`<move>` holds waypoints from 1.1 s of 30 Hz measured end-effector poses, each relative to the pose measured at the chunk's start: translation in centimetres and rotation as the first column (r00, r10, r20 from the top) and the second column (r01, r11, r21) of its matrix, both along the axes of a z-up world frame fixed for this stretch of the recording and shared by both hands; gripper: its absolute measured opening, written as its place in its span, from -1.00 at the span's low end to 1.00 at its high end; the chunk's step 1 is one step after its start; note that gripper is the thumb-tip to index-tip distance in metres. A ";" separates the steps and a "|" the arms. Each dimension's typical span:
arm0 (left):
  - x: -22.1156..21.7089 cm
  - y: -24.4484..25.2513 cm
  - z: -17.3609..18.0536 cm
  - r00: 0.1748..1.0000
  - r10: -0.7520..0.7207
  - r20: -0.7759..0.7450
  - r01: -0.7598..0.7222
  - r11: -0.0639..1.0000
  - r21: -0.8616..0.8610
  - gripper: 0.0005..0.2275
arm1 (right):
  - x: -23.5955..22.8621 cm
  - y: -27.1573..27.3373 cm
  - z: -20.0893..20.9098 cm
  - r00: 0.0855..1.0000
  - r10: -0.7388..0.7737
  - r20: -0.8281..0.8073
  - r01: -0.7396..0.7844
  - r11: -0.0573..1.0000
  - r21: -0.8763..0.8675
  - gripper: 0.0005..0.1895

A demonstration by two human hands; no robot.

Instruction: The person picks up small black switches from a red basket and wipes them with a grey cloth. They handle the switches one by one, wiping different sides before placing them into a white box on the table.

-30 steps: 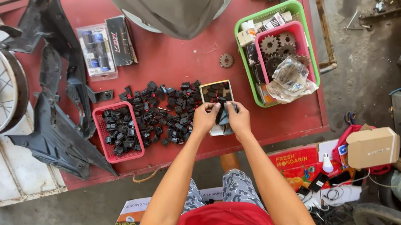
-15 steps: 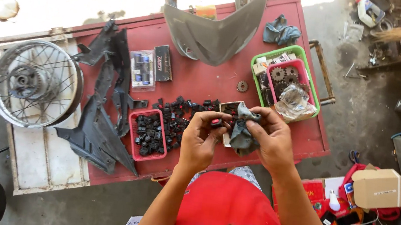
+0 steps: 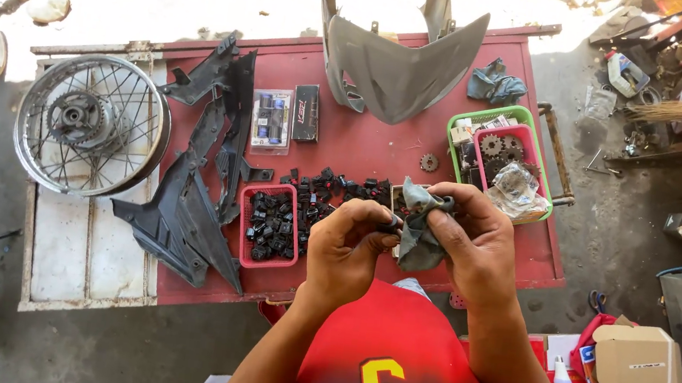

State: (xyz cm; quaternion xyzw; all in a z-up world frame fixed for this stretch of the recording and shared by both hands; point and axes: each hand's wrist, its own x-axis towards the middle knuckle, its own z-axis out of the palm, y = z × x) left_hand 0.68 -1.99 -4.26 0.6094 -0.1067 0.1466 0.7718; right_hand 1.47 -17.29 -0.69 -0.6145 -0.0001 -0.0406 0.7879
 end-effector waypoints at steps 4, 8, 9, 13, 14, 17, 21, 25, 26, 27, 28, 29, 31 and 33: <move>-0.3 0.9 1.6 1.000 -0.002 0.016 0.002 1.000 0.000 -0.82 | -0.4 1.2 0.9 0.998 -0.047 0.034 0.047 0.999 0.021 -0.76; -0.4 1.6 3.1 0.998 -0.057 0.024 0.056 0.998 0.021 -0.75 | -0.6 1.3 1.4 0.994 -0.086 0.066 0.086 0.996 -0.003 -0.72; -0.4 1.7 3.3 0.997 -0.075 0.023 0.075 0.997 -0.004 -0.74 | -0.6 1.2 1.5 0.995 -0.070 0.078 0.069 0.998 0.012 -0.69; 0.2 1.6 3.9 0.992 -0.097 0.083 0.099 0.995 -0.015 -0.80 | -0.6 0.5 2.2 0.987 0.066 0.146 -0.041 0.985 -0.171 -0.69; 0.3 1.5 3.9 0.989 -0.058 0.137 0.052 0.998 0.044 -0.79 | -0.6 0.6 2.5 0.982 0.079 0.173 -0.048 0.983 -0.180 -0.73; 0.6 1.3 4.0 0.975 -0.005 0.223 -0.023 0.992 0.125 -0.80 | -0.5 0.4 2.5 0.976 0.107 0.190 -0.073 0.982 -0.177 -0.76; 0.7 1.2 3.5 0.965 0.027 0.260 -0.074 0.982 0.174 -0.80 | -1.3 0.3 2.7 0.989 0.102 0.110 -0.084 0.984 -0.159 -0.74; 1.1 1.6 4.5 0.973 0.035 0.228 -0.068 0.988 0.142 -0.79 | -1.0 0.0 3.1 0.996 0.048 0.074 -0.034 0.984 -0.173 -0.76; 1.1 1.5 4.6 0.973 0.031 0.228 -0.060 0.991 0.124 -0.79 | -0.5 -0.1 3.4 0.990 0.066 0.127 -0.037 0.976 -0.215 -0.75; 1.1 1.5 4.7 0.974 0.026 0.225 -0.051 0.993 0.105 -0.80 | -0.2 -0.2 3.6 0.981 0.086 0.175 -0.038 0.966 -0.256 -0.72; 1.1 1.6 4.7 0.974 0.027 0.224 -0.052 0.993 0.108 -0.80 | -0.1 0.0 3.9 0.981 0.087 0.175 -0.040 0.966 -0.254 -0.72; 1.1 1.6 4.7 0.971 0.026 0.238 -0.060 0.989 0.138 -0.80 | -0.1 0.0 4.3 0.975 0.103 0.194 -0.040 0.952 -0.305 -0.77; 1.0 1.5 4.8 0.967 0.022 0.252 -0.066 0.983 0.170 -0.81 | -0.3 0.1 4.5 0.970 0.119 0.213 -0.037 0.935 -0.353 -0.82; 0.9 1.4 4.8 0.968 0.020 0.251 -0.067 0.981 0.181 -0.82 | -0.8 0.1 4.2 0.981 0.122 0.148 -0.083 0.966 -0.245 -0.85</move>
